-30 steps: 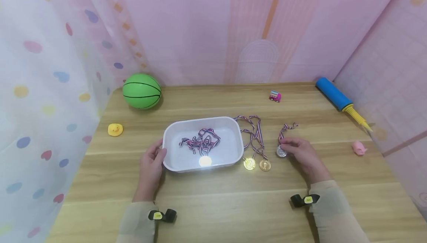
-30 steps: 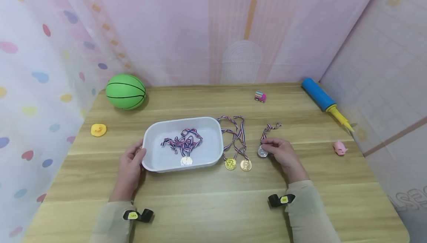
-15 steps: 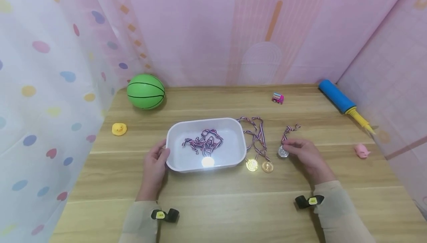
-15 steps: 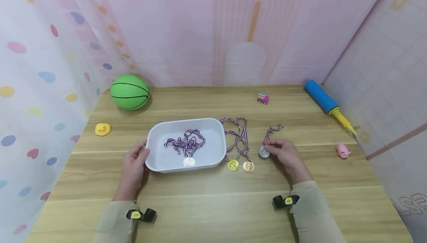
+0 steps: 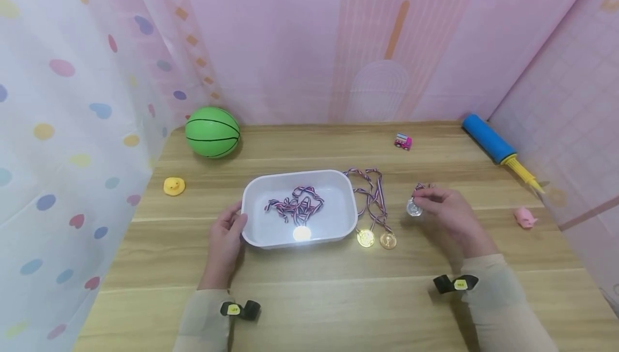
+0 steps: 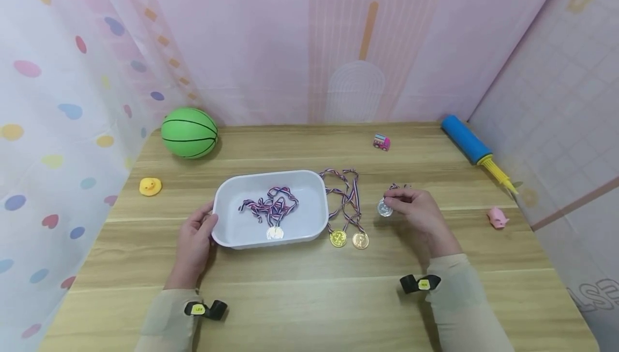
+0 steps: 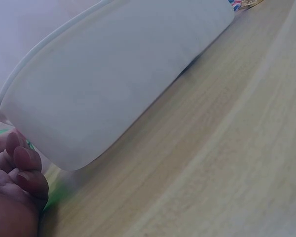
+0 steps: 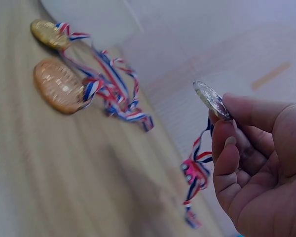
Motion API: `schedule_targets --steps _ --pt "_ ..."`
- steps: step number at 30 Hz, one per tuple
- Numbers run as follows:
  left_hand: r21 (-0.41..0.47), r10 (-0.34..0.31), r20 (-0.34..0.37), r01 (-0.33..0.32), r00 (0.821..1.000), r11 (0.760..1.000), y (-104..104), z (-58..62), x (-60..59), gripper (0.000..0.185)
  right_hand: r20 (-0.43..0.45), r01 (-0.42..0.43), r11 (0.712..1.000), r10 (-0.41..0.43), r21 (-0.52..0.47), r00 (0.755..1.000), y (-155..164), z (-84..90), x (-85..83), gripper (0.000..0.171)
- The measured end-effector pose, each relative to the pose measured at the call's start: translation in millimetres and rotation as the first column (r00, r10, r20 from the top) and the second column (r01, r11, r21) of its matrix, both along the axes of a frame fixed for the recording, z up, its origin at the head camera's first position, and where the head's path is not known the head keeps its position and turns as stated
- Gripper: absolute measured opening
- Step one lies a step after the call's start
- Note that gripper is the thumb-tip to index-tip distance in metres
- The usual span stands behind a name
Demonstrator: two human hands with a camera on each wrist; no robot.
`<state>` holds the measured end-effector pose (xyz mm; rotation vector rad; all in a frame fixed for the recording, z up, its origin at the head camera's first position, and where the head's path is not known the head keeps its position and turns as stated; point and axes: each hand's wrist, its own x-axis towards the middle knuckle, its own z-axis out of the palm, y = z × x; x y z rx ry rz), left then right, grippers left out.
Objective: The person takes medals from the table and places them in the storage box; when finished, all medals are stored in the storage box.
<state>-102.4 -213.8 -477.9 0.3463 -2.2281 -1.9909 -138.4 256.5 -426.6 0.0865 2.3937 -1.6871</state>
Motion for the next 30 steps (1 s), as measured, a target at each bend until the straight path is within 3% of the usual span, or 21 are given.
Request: schedule_targets --steps 6,18,22,26,30 --pt "0.025 0.001 -0.023 0.0 1.0 1.0 0.1 -3.3 -1.9 0.034 -0.094 -0.021 0.998 0.015 -0.058 0.995 -7.1 18.4 3.1 0.029" --pt "-0.005 0.0 -0.022 0.0 1.0 1.0 -1.5 -2.1 0.1 0.034 -0.206 -0.07 0.991 0.046 -0.111 0.978 -34.8 62.3 18.1 0.035" --pt "-0.012 -0.001 -0.002 0.001 1.0 1.0 -1.9 -0.5 1.6 0.034 -0.245 -0.087 0.993 0.067 -0.074 0.967 -47.8 77.5 22.4 0.034" --pt "-0.018 -0.005 0.01 0.005 1.0 1.0 -1.4 0.5 2.1 0.035 -0.259 -0.09 0.994 0.073 -0.055 0.963 -60.9 89.3 24.1 0.033" --pt "-0.028 -0.011 0.012 0.011 1.0 1.0 -1.1 0.4 1.9 0.036 -0.253 -0.109 0.989 0.08 -0.104 0.964 -73.2 95.9 23.9 0.033"
